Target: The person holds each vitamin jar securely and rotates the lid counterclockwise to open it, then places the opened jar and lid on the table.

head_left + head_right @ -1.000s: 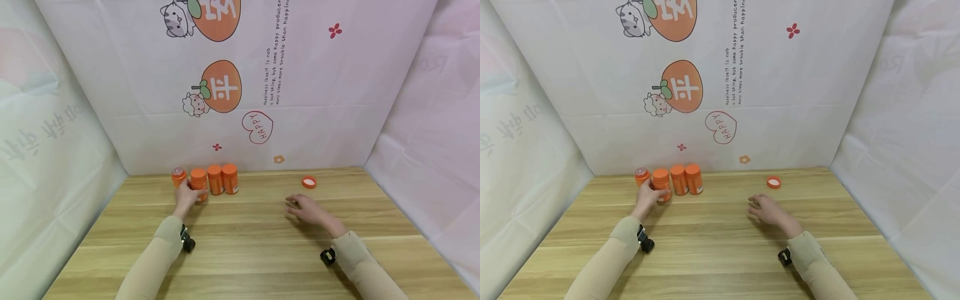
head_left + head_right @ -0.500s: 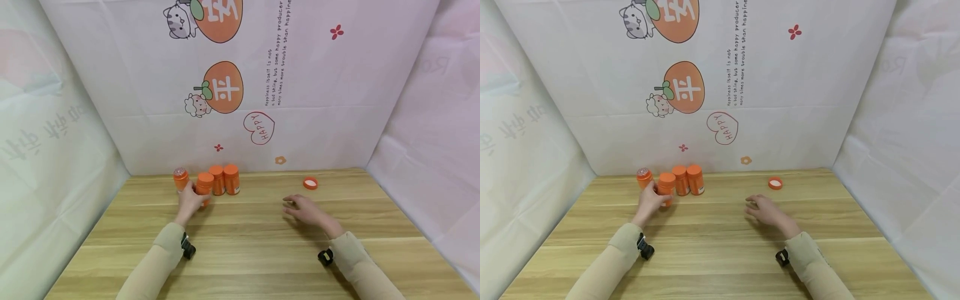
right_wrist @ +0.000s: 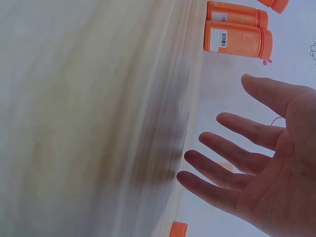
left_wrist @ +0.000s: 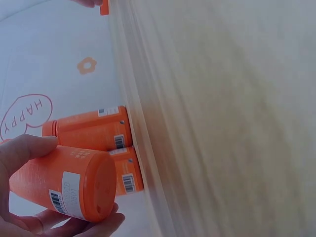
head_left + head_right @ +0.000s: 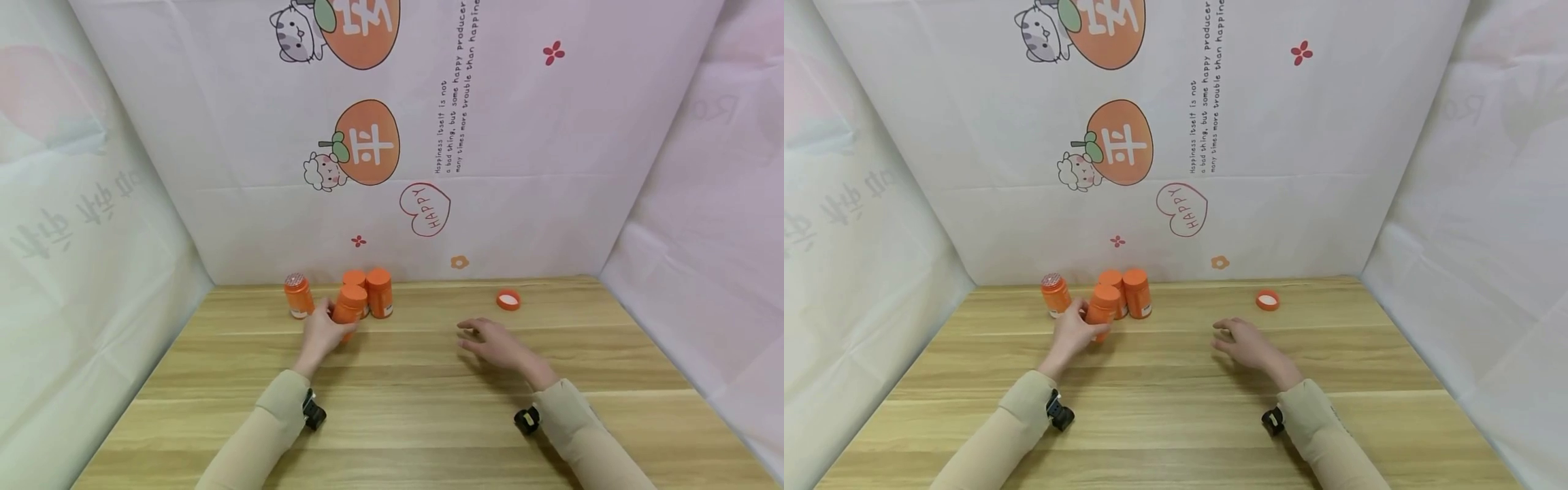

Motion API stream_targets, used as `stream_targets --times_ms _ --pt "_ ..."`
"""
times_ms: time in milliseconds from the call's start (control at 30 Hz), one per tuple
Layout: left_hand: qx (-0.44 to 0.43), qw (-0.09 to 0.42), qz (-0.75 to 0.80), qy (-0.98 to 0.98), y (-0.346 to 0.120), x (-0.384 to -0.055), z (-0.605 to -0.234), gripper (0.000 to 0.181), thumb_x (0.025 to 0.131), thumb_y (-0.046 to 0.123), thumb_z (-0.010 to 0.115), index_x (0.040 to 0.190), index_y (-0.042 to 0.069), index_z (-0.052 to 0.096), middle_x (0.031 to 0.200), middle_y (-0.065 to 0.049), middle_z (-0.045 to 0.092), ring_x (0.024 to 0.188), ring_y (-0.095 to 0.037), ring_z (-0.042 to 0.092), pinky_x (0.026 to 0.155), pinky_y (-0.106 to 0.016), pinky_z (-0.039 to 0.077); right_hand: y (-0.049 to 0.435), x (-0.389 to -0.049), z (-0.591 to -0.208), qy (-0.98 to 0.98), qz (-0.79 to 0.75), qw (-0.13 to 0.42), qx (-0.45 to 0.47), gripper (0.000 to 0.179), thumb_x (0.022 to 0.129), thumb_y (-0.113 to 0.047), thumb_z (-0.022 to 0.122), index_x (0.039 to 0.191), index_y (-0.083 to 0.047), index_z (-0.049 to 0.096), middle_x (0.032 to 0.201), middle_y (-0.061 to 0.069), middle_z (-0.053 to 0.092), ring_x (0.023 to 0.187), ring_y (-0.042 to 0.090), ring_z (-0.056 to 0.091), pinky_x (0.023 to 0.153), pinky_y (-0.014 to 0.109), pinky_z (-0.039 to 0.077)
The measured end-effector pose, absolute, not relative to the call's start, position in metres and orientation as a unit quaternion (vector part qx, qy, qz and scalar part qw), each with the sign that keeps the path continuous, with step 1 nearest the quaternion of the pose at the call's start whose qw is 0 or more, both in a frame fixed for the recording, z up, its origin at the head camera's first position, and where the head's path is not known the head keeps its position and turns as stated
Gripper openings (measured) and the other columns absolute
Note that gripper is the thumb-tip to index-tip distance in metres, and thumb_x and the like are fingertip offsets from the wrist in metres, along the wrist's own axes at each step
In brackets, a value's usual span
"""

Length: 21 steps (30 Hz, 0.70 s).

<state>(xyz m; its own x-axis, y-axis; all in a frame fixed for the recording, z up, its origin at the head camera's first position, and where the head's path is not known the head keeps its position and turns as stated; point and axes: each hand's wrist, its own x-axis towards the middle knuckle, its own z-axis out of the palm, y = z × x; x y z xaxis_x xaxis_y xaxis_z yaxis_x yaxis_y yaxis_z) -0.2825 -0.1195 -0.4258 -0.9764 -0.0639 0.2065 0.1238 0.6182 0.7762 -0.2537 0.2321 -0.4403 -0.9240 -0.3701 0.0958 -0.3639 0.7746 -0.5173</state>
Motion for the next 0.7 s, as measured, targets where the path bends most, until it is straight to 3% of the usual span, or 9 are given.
stream_targets --times_ms 300,500,700 --pt "-0.040 0.105 -0.454 -0.884 -0.108 -0.279 -0.428 0.040 0.067 0.016 0.082 0.094 0.006 0.054 0.094 -0.011 0.063 0.086 -0.024 0.059 0.080 -0.041 0.048 0.227 -0.253 -0.438 0.937 -0.286 0.011 -0.201 0.044 0.094 -0.025 0.059 0.130 0.000 0.054 0.130 0.018 0.056 0.118 0.037 0.053 0.097 0.051 0.042" --pt "-0.058 0.090 -0.469 -0.877 -0.099 -0.277 -0.430 0.044 0.069 0.016 0.082 0.104 0.007 0.057 0.100 -0.010 0.065 0.092 -0.024 0.060 0.086 -0.044 0.047 0.224 -0.252 -0.438 0.935 -0.293 0.019 -0.196 0.045 0.095 -0.026 0.057 0.131 0.000 0.052 0.132 0.018 0.055 0.120 0.038 0.051 0.097 0.051 0.042" --pt "-0.068 0.087 -0.458 -0.882 -0.090 -0.271 -0.428 0.039 0.067 0.016 0.082 0.097 0.008 0.057 0.096 -0.009 0.066 0.086 -0.023 0.060 0.079 -0.041 0.048 0.222 -0.252 -0.438 0.936 -0.294 0.015 -0.195 0.045 0.095 -0.027 0.057 0.131 -0.001 0.053 0.132 0.017 0.055 0.120 0.037 0.052 0.097 0.051 0.043"
